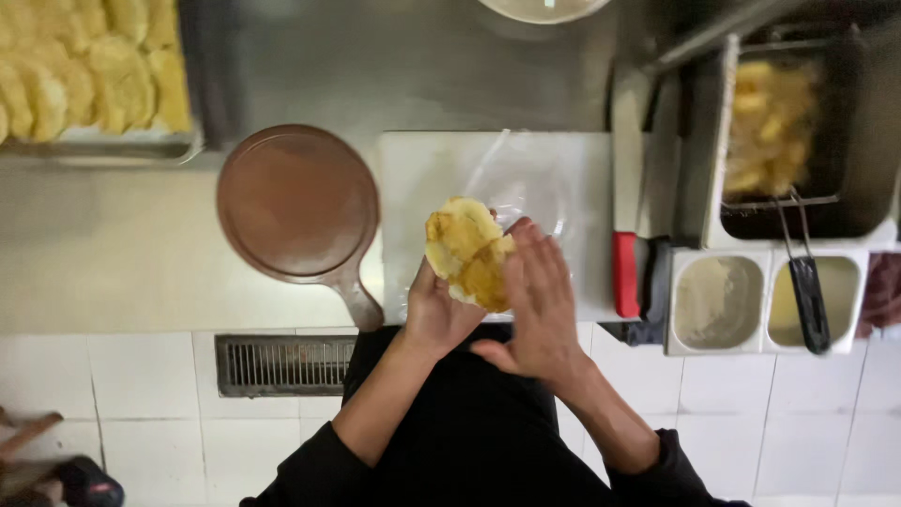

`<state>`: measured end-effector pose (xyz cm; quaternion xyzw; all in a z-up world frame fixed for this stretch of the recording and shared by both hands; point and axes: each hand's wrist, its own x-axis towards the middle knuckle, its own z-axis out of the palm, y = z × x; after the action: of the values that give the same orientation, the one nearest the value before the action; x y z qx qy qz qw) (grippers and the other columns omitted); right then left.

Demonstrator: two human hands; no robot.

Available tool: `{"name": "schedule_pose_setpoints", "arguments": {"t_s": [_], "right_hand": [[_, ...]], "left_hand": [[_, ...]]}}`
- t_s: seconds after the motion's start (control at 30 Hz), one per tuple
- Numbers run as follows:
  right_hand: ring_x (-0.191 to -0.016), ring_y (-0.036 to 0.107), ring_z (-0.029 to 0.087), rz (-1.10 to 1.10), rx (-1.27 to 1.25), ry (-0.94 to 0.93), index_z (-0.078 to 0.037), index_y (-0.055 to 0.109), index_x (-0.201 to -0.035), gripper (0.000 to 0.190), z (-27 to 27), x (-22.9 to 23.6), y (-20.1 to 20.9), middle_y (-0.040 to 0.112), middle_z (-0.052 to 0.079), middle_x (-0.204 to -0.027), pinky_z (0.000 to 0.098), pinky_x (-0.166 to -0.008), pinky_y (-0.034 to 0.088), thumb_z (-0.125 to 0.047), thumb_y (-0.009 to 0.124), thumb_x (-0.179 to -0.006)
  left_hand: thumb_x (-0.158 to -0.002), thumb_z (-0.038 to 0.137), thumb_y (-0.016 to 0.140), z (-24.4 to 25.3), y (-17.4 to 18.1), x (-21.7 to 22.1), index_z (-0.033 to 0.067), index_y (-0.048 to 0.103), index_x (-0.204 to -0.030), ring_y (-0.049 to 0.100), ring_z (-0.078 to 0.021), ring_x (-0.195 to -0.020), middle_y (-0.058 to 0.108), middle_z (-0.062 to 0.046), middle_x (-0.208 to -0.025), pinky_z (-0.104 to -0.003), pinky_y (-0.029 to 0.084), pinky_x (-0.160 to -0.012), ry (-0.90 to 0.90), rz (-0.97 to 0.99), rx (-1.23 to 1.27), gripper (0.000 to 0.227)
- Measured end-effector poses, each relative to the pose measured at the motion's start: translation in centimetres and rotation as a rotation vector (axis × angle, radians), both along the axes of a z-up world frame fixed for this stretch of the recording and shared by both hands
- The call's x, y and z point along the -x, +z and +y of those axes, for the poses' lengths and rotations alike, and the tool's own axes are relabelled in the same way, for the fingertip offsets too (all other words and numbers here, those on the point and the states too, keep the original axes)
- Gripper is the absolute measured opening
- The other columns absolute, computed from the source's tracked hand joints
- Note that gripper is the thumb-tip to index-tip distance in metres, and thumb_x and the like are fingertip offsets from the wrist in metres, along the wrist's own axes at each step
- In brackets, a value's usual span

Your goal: The person places pieces of banana into a deep fryer basket, lowers them into the oil, and then uses a wooden press to flatten fried banana pieces before placing them on a tray.

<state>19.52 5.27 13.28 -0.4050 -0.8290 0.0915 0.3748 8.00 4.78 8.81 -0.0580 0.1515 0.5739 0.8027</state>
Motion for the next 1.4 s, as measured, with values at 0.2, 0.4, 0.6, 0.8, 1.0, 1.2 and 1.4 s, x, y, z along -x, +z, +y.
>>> {"name": "schedule_pose_setpoints", "arguments": {"t_s": [0.2,0.4,0.6,0.8,1.0,1.2,1.4], "right_hand": [[-0.14,0.018,0.038,-0.339,0.197,0.257,-0.003,0.033,-0.14,0.086,-0.1,9.1,-2.2,0.028,0.017,-0.149,0.0583,-0.112,0.008,-0.065,0.04,-0.082],[-0.116,0.046,0.046,0.068,0.518,0.152,0.001,0.036,-0.138,0.059,-0.4,20.4,-5.2,0.046,0.025,-0.128,0.0569,-0.097,0.037,-0.017,0.059,-0.087],[-0.122,0.045,0.042,0.525,1.694,0.068,0.0,0.026,-0.142,0.082,1.2,34.0,-7.5,0.034,0.027,-0.136,0.0452,-0.088,0.049,-0.041,0.064,-0.082],[-0.082,0.063,0.021,0.437,1.588,0.162,-0.003,0.064,-0.101,0.038,3.2,41.8,-9.9,0.053,0.006,-0.082,0.0342,-0.066,0.055,-0.033,0.072,-0.081],[-0.066,0.054,0.008,0.576,1.423,0.086,-0.007,0.059,-0.081,0.028,8.2,45.8,-4.2,0.049,-0.003,-0.069,0.0221,-0.054,0.054,-0.027,0.077,-0.077],[-0.072,0.052,0.011,0.586,1.299,-0.073,-0.006,0.061,-0.084,0.031,12.8,47.4,-0.4,0.05,0.0,-0.073,0.0247,-0.058,0.05,-0.029,0.079,-0.074],[-0.12,0.043,0.048,0.639,1.328,-0.104,0.012,0.028,-0.135,0.059,16.7,45.8,-5.4,0.039,0.033,-0.127,0.0554,-0.092,0.045,-0.022,0.053,-0.095]], "left_hand": [[-0.096,0.053,0.024,-1.4,-0.3,8.5,0.0082,0.037,-0.14,0.04,-0.0324,-0.125,0.045,-0.012,-0.136,-0.047,0.038,-0.1,0.064,0.26,0.221,0.064],[-0.097,0.054,0.018,-3.7,-1.0,23.0,0.0068,0.037,-0.14,0.055,-0.0313,-0.114,0.052,-0.016,-0.127,-0.043,0.048,-0.093,0.12,0.527,0.486,0.066],[-0.099,0.043,0.026,-4.0,1.5,36.0,-0.0038,0.042,-0.129,0.061,-0.023,-0.098,0.053,-0.012,-0.11,-0.039,0.052,-0.084,0.106,0.815,0.581,0.058],[-0.087,0.025,0.065,-3.6,-2.8,45.4,-0.0011,0.057,-0.112,0.063,-0.0268,-0.086,0.062,-0.017,-0.099,-0.041,0.054,-0.074,-0.08,1.152,0.384,0.037],[-0.067,0.017,0.083,1.9,-0.6,49.0,0.001,0.068,-0.097,0.06,-0.0184,-0.073,0.057,-0.009,-0.08,-0.036,0.058,-0.065,0.09,1.122,0.248,0.036],[-0.068,0.014,0.081,9.1,-5.8,51.1,0.0018,0.06,-0.08,0.057,-0.0162,-0.068,0.05,-0.008,-0.075,-0.03,0.057,-0.058,0.017,1.183,0.158,0.027],[-0.065,0.016,0.081,15.9,-2.5,49.7,0.0029,0.058,-0.07,0.055,-0.0158,-0.056,0.045,-0.006,-0.064,-0.028,0.055,-0.049,-0.083,1.232,0.082,0.027]]}}
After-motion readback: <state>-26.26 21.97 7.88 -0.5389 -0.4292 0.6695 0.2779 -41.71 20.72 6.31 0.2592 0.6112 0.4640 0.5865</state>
